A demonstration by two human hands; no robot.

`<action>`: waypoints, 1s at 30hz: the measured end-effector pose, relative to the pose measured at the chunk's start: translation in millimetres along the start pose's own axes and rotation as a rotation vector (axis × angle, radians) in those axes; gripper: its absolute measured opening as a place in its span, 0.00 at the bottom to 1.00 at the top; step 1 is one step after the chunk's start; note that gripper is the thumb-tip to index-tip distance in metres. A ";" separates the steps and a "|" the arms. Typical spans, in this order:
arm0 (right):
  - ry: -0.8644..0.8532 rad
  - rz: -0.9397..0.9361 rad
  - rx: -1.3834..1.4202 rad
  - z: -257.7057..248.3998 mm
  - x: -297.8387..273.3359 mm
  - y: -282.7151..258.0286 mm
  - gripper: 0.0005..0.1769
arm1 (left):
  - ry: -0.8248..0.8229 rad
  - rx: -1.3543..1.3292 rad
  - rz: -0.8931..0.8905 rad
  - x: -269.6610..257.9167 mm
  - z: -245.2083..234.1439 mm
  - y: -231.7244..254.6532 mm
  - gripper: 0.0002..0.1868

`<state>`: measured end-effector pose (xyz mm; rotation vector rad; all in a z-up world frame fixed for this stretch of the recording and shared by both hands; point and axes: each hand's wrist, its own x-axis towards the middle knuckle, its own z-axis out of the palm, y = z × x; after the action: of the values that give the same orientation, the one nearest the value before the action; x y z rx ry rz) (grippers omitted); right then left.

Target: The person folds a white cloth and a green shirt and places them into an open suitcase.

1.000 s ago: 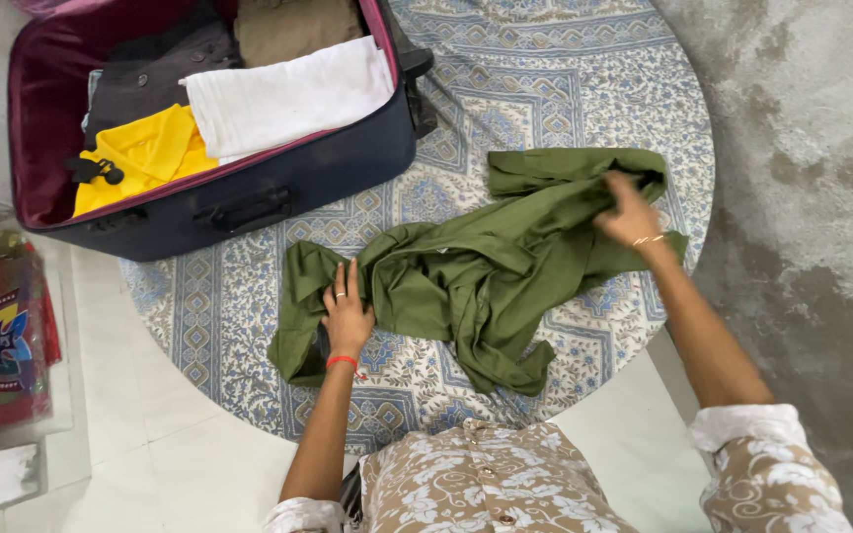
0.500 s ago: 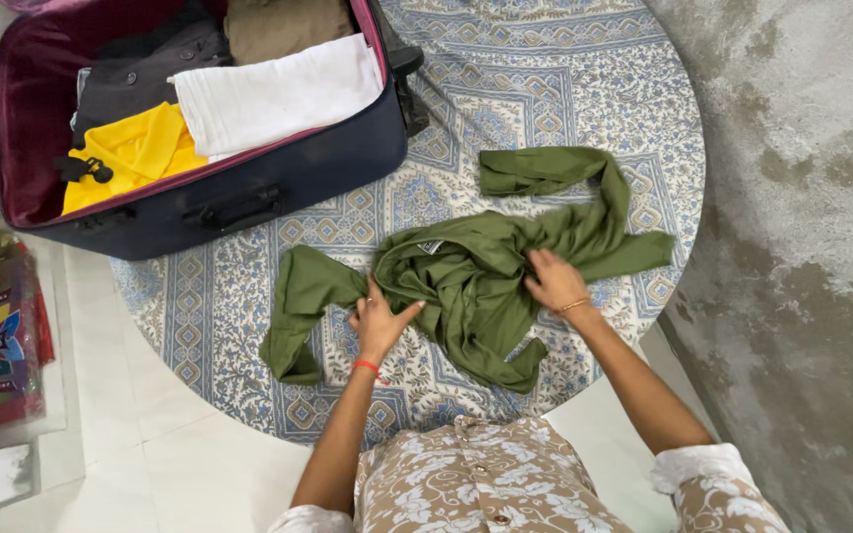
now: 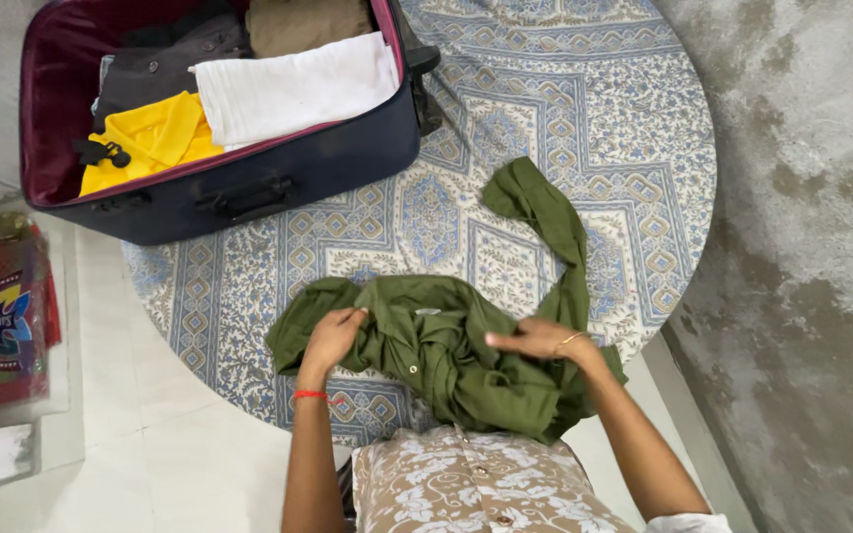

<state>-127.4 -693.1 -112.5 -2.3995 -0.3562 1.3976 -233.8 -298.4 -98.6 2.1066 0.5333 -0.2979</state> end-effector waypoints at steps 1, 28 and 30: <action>0.149 -0.019 0.029 1.8 5.4 -5.1 0.64 | 0.019 0.033 0.005 -0.3 -4.1 2.3 0.25; 1.160 -0.590 0.477 50.1 96.1 -32.4 0.15 | 0.420 -0.003 0.358 43.2 110.1 -9.8 0.31; 1.154 -0.694 0.542 61.9 103.8 -26.9 0.15 | 0.348 -0.018 0.336 45.2 126.1 -23.5 0.30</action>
<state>-132.4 -619.1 -211.7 -1.9087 -0.3539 -0.2373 -206.6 -380.2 -203.8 2.1976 0.3680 0.2682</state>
